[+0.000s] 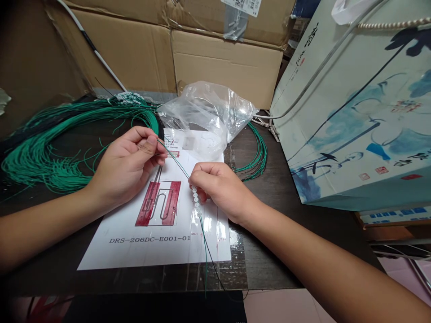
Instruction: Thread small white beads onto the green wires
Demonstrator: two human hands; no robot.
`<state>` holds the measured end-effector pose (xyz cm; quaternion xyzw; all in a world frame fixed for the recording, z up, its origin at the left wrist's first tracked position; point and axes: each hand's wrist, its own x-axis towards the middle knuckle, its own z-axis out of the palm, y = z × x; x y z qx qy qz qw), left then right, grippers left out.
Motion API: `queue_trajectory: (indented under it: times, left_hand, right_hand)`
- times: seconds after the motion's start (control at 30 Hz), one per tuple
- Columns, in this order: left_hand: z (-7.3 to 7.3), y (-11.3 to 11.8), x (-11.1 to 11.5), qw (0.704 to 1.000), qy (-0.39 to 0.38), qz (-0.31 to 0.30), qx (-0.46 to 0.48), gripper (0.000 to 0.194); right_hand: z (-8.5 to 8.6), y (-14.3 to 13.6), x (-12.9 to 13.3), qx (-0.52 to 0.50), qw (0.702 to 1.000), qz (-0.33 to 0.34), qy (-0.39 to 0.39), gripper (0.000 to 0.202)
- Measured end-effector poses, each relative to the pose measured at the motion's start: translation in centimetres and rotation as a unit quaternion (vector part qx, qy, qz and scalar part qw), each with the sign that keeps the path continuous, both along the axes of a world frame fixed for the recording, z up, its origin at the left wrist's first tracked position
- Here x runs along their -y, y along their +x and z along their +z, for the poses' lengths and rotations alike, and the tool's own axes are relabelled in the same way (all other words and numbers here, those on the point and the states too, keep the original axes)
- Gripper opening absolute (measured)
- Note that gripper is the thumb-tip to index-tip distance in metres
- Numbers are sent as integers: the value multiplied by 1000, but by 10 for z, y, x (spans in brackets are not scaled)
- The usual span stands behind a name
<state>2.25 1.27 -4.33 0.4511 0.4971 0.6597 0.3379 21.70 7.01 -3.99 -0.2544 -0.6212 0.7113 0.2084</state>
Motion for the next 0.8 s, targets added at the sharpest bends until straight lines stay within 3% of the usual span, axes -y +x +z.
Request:
queue_trajectory:
  times: [0.8]
  left_hand:
    - [3, 0, 1, 1000, -6, -2, -8, 17]
  right_hand:
    - [-1, -1, -1, 6, 1000, 4, 8, 18]
